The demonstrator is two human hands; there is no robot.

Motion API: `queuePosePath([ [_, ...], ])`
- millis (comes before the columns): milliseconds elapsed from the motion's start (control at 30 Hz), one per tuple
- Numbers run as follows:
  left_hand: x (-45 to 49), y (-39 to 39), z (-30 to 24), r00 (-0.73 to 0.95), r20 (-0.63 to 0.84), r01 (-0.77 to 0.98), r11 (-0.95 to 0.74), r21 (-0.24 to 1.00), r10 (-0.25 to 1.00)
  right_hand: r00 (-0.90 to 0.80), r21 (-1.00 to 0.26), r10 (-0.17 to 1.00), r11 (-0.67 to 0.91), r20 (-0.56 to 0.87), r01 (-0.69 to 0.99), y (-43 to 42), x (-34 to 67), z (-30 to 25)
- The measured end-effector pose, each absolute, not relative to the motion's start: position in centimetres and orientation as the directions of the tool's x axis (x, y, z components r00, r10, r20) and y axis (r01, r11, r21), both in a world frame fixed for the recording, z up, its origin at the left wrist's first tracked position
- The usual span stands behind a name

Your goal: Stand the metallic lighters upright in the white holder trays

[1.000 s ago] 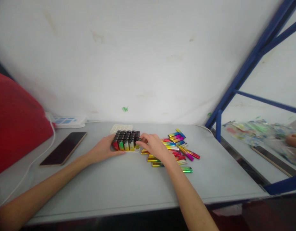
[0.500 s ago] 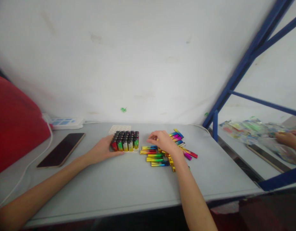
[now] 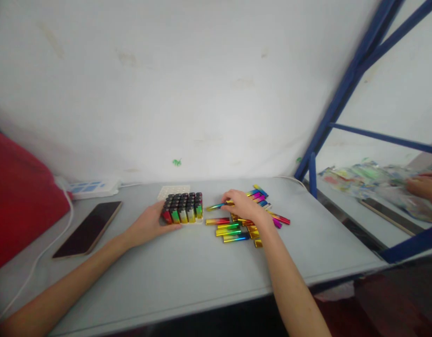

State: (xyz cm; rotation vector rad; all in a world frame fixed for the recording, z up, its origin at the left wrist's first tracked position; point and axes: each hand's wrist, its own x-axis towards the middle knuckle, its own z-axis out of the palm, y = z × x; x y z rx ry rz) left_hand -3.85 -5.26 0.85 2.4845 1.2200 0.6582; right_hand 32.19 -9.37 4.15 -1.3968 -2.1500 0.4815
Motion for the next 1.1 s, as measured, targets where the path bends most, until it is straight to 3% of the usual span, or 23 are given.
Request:
queuePosePath([
  [100,-3.9,-5.2,0.8,0.534,0.265,0.671,-0.593,0.445,0.803,-0.207,-0.716,0.913,0.404,0.351,0.569,-9.2,31.6,4.2],
  [233,-3.9,-5.2,0.8,0.54,0.283,0.647,-0.605,0.464,0.793,-0.135,-0.932,0.945,0.317,0.296,0.174,-8.8,29.4,3.7],
  [333,-3.9,-5.2,0.7,0.541,0.291,0.64,-0.611,0.465,0.789,-0.143,-0.974,0.963,0.225,0.228,-0.038,-8.9,27.5,3.3],
  [467,-3.8,-5.3,0.9,0.54,0.284,0.645,-0.606,0.465,0.792,-0.111,-0.974,0.972,0.191,0.205,-0.12,-9.3,25.8,3.3],
  [667,-3.7,-5.3,1.2,0.55,0.297,0.629,-0.621,0.467,0.781,-0.072,-0.99,0.987,0.143,0.144,-0.012,-9.5,24.6,2.9],
  [867,-3.8,-5.3,1.1,0.556,0.301,0.631,-0.629,0.454,0.775,0.01,-0.846,0.919,0.357,0.393,0.395,-9.9,24.0,2.6],
  [1100,-3.8,-5.2,1.0,0.551,0.294,0.627,-0.62,0.472,0.781,-0.005,-0.79,0.914,0.354,0.407,0.501,-10.5,23.6,2.6],
])
